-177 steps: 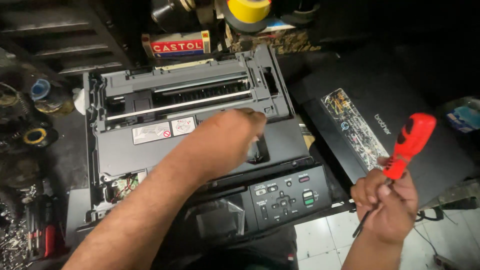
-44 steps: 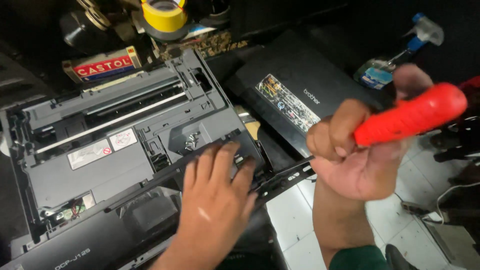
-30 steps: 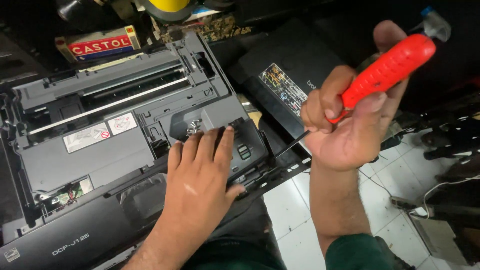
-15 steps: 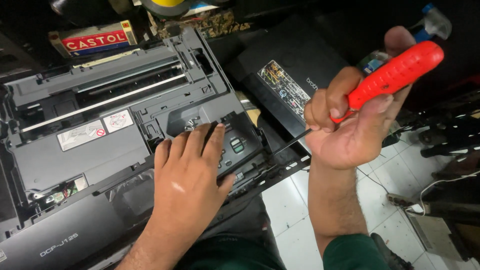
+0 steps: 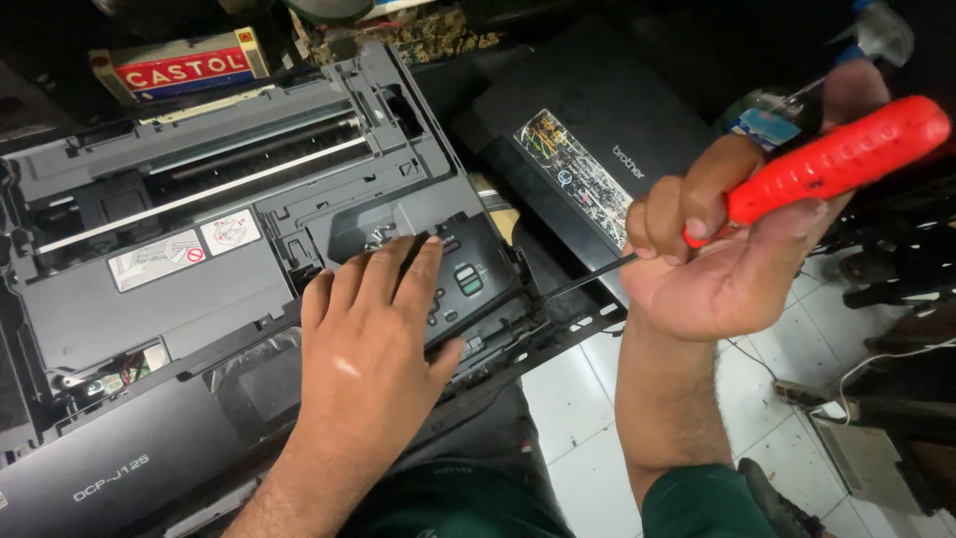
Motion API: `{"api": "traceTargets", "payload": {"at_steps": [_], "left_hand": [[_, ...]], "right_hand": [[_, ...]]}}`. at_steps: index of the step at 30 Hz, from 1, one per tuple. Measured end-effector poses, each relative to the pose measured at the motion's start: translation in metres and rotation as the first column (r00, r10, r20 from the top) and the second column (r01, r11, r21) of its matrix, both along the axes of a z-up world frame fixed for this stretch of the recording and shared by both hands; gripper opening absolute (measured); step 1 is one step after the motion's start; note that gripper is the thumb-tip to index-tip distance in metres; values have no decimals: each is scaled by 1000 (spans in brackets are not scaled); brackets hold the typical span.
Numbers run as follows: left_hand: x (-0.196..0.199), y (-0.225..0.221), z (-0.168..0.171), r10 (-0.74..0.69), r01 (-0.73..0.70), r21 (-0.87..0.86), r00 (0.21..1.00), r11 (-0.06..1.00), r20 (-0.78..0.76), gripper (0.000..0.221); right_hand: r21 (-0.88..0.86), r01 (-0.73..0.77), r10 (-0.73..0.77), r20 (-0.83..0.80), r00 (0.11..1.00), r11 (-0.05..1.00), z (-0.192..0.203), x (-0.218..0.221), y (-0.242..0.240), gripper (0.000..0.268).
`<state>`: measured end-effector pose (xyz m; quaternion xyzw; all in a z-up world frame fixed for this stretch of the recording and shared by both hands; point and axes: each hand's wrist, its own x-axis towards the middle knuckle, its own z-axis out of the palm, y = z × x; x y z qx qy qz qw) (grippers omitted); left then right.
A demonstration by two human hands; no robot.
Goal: Disassembling and reassembling a printer using a screwdriver to remove panels and access internal components
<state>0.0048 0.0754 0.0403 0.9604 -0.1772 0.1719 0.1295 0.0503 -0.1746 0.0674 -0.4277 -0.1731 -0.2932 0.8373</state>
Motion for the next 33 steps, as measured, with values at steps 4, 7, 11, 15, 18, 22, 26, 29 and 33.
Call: {"api": "traceTargets", "payload": {"at_steps": [4,7,11,15,18,22,26,29,33], "left_hand": [[0,1,-2,0,0,-11,1000,1000,3,91],[1,1,-3,10,-10,-8,1000,1000,3,92],[1,2,-4,11,-11,10,1000,1000,1,94],[1,2,-3,17,-17,8,1000,1000,18,92],[1,3,-4,11,-11,10,1000,1000,24,92],[0,3,-3,-5,5,-2,1000,1000,27,91],[0,4,-3,-7,7,-3,1000,1000,11,92],[0,4,-4,-10,10,6,1000,1000,1,91],[-1,-5,16,-37,35,-57,999,998,-36,86]], "right_hand": [[83,-64,61,38,997,994,5,-3,0,93],[86,-52,49,41,998,995,3,-3,-2,94],[63,18,-14,-72,997,998,-12,-9,-10,79],[-359,48,-27,63,998,932,-7,-10,-6,37],[-48,34,-35,-26,999,998,-35,-13,-28,57],[-101,-12,16,42,999,995,-19,-11,-17,59],[-413,78,-44,90,995,907,5,-14,10,38],[-164,30,-22,46,999,986,-11,-11,-5,82],[-408,33,15,114,993,912,3,-18,16,55]]}}
